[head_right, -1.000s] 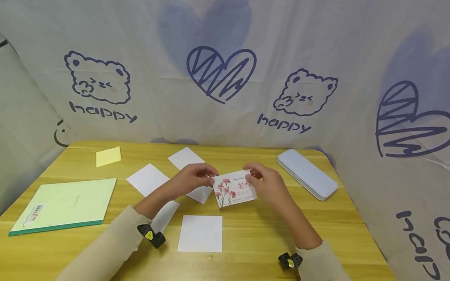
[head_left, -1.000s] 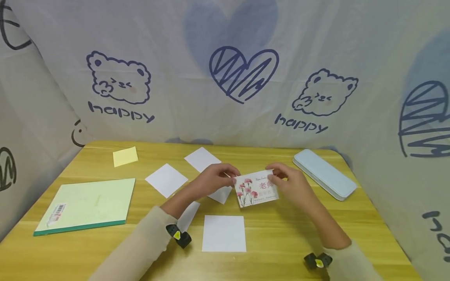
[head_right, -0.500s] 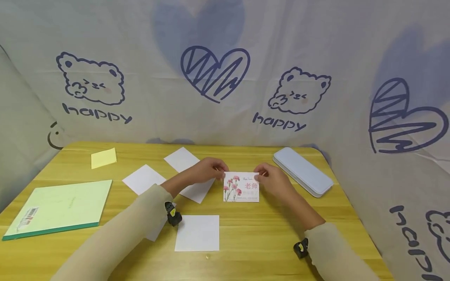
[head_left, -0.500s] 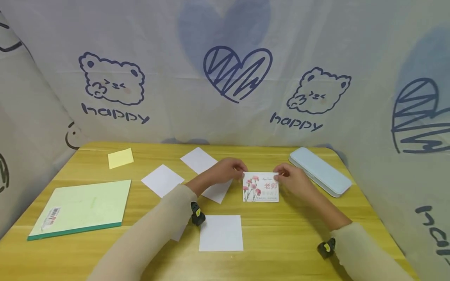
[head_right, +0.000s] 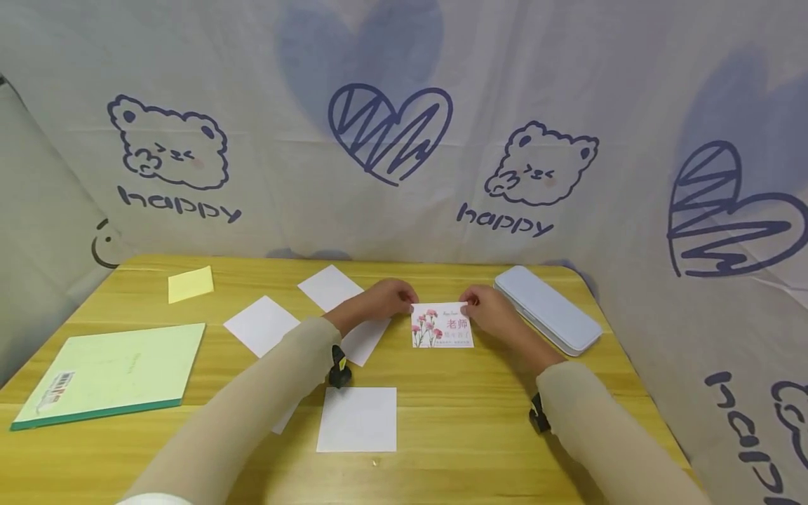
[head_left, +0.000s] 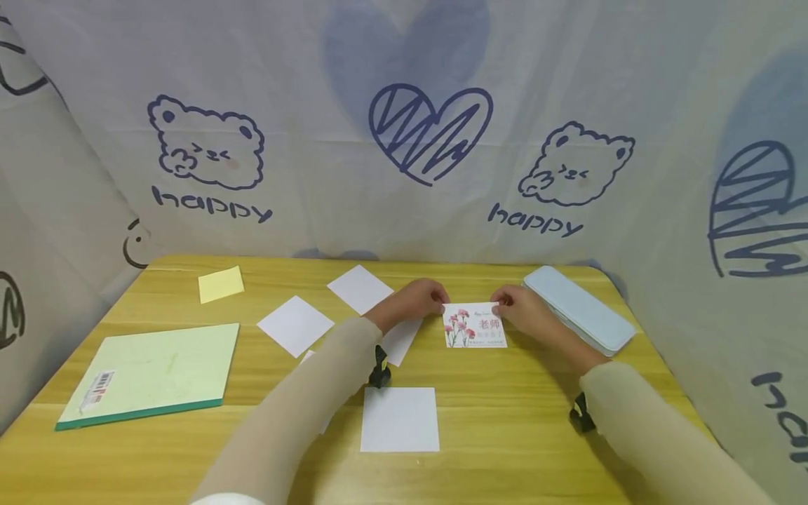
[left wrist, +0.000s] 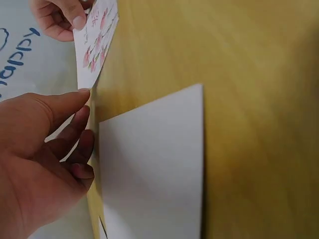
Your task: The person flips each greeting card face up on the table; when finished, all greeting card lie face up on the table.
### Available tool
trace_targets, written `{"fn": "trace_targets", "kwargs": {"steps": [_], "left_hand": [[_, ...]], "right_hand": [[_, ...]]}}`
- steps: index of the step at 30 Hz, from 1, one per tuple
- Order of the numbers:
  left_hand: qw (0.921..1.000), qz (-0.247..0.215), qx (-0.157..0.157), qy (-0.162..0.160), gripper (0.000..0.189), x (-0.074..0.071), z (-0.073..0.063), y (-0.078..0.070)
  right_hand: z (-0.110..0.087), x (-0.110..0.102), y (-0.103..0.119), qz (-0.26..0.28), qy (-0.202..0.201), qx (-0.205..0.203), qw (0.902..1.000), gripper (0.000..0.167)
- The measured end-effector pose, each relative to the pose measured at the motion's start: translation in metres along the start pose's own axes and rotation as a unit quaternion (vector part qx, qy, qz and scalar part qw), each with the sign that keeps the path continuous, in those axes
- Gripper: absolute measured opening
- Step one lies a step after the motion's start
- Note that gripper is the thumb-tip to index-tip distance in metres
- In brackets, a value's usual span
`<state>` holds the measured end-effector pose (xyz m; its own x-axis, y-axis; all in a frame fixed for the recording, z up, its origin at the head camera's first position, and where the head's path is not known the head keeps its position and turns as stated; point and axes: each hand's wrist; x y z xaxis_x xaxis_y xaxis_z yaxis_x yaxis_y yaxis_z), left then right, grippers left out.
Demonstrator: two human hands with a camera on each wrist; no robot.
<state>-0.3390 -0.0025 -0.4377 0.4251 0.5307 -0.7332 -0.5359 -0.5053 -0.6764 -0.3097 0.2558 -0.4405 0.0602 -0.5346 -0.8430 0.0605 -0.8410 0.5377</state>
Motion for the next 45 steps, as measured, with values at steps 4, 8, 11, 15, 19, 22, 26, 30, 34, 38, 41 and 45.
{"fn": "trace_targets", "kwargs": {"steps": [4, 8, 11, 15, 19, 22, 26, 30, 34, 38, 41, 45], "left_hand": [[0.9998, 0.01, -0.018, -0.004, 0.015, -0.001, 0.005, -0.001], [0.9993, 0.034, -0.017, -0.003, 0.016, -0.001, 0.008, -0.005], [0.9983, 0.057, -0.01, 0.0, 0.016, 0.0, 0.009, -0.006], [0.9966, 0.083, -0.004, 0.002, 0.016, 0.0, 0.009, -0.006], [0.9961, 0.088, 0.0, -0.009, 0.016, -0.001, 0.006, -0.005], [0.997, 0.071, -0.003, -0.029, 0.018, -0.005, 0.0, -0.002], [0.9982, 0.045, -0.006, -0.04, 0.021, -0.016, -0.014, 0.003], [0.9981, 0.053, 0.0, -0.032, 0.023, -0.032, -0.033, 0.009], [0.9975, 0.065, -0.003, -0.028, 0.022, -0.045, -0.054, 0.021], [0.9964, 0.083, 0.001, -0.018, 0.02, -0.053, -0.068, 0.035], [0.9948, 0.102, 0.007, -0.004, 0.021, -0.056, -0.072, 0.042], [0.9917, 0.127, 0.012, 0.016, 0.025, -0.058, -0.074, 0.042]], "right_hand": [[0.007, -0.001, 0.002, -0.027, 0.008, 0.005, 0.9996, 0.012], [0.011, -0.003, 0.003, -0.058, 0.012, 0.026, 0.9979, 0.014], [0.013, -0.003, 0.002, -0.068, 0.018, 0.037, 0.9969, 0.015], [0.014, 0.0, 0.0, -0.082, 0.019, 0.037, 0.9958, 0.017], [0.016, 0.003, 0.001, -0.103, 0.004, 0.02, 0.9945, 0.018], [0.015, 0.003, 0.007, -0.093, -0.012, 0.016, 0.9955, 0.02], [0.009, 0.002, 0.022, -0.048, -0.004, 0.019, 0.9986, 0.024], [-0.001, 0.009, 0.041, -0.006, 0.016, 0.015, 0.9997, 0.028], [-0.011, 0.022, 0.062, 0.035, 0.035, -0.009, 0.9987, 0.031], [-0.018, 0.036, 0.082, 0.066, 0.063, -0.025, 0.9955, 0.032], [-0.019, 0.047, 0.095, 0.074, 0.079, -0.019, 0.9939, 0.035], [-0.017, 0.06, 0.107, 0.056, 0.076, -0.005, 0.9955, 0.043]]}}
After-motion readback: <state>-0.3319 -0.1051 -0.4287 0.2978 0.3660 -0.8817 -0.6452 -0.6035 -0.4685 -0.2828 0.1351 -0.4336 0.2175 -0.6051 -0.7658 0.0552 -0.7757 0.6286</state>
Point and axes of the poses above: each hand's wrist, its own z-axis towards the middle knuckle, its own x-axis out of the palm, y = z × x, and after that the axes turned 13 degrees about x, right-handed
